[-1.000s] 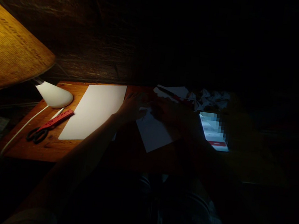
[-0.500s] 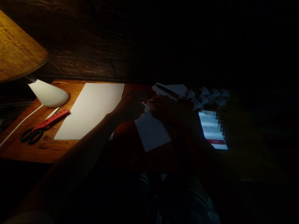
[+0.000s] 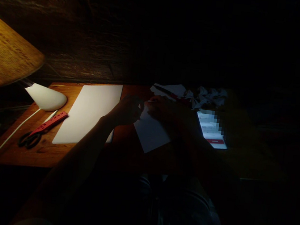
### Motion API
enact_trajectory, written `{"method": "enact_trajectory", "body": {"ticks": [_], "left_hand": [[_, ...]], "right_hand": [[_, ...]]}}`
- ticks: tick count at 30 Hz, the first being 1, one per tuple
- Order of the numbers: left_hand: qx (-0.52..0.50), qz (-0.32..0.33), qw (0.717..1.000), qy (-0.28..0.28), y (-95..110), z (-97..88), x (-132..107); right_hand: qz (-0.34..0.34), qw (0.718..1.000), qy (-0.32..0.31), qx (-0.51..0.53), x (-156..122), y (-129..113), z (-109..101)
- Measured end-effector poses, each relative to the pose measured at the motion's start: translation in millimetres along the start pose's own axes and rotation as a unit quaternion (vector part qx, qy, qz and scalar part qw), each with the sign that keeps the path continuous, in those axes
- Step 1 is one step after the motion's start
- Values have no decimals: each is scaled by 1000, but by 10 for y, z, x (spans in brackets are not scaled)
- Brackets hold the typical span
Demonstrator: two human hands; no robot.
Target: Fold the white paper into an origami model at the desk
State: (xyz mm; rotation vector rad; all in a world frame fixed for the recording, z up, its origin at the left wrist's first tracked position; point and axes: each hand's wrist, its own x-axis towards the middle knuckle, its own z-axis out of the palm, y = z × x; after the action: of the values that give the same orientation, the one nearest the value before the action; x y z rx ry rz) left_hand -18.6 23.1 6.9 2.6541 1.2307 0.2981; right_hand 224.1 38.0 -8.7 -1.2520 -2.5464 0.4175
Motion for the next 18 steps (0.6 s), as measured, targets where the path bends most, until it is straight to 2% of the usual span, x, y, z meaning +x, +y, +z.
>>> {"method": "enact_trajectory", "body": {"ticks": [4, 8, 12, 18], "left_hand": [[-15, 17, 1000, -15, -29, -11, -25], [-17, 0, 1000, 17, -71, 30, -23], [-18, -17, 998, 57, -78, 155, 14], [-6, -29, 998, 49, -108, 332, 63]], "right_hand": [[-22, 1000, -11, 4, 83, 119, 117], [-25, 1000, -2, 3, 70, 104, 114], [-13, 1000, 4, 0, -3, -8, 28], [-5, 999, 34, 32, -37, -32, 25]]}}
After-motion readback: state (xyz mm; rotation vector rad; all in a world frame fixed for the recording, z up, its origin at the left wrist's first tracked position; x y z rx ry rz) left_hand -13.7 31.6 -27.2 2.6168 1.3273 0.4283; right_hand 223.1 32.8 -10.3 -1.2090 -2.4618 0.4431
